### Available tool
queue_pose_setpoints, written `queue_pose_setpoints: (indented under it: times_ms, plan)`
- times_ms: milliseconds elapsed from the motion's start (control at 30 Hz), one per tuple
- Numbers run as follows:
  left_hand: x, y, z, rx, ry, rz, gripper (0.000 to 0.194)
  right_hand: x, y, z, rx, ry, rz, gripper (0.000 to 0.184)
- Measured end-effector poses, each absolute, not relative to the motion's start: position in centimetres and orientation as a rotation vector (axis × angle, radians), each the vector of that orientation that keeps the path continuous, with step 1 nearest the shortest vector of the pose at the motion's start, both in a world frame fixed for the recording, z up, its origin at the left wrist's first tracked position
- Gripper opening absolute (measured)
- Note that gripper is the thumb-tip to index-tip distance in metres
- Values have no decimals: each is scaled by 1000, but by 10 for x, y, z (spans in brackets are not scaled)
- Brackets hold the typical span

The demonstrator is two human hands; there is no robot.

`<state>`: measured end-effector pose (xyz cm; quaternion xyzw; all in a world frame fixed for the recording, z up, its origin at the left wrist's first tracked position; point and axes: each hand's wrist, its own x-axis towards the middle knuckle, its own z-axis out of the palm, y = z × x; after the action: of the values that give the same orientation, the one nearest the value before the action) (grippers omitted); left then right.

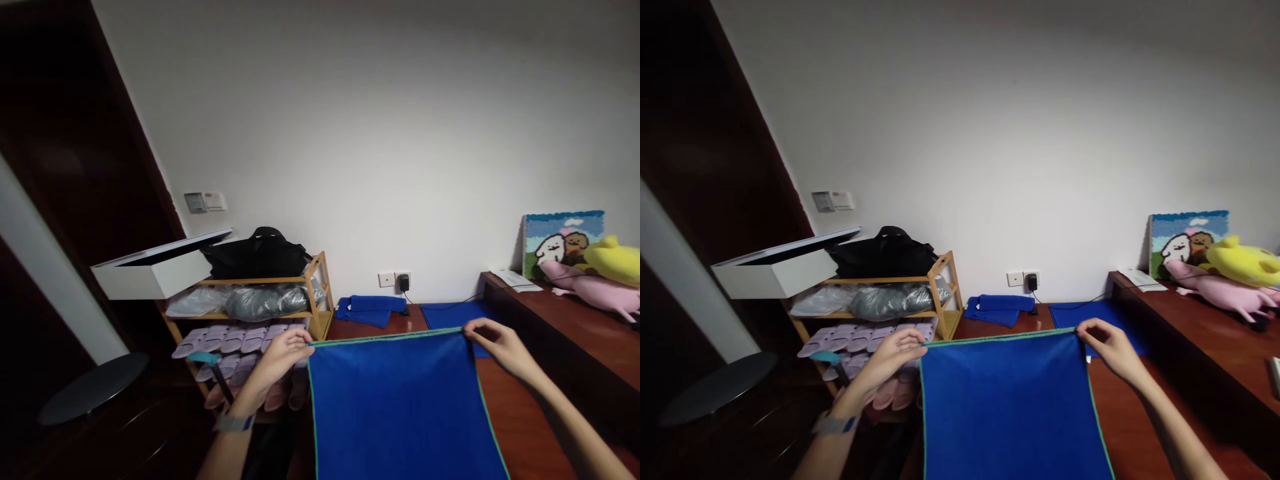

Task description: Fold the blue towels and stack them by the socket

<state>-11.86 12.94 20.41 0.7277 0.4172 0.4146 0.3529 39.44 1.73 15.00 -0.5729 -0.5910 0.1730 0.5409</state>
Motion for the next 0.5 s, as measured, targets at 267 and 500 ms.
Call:
queue_pose_setpoints:
  times_ms: [267, 500]
  plan:
    - [-40, 188, 82, 2116, 1378, 1125, 25, 327, 115, 43, -1733, -1380, 276, 39]
    - [-45, 115, -58, 2677, 1269, 517, 49, 258, 32, -109, -2117, -1568, 214, 65]
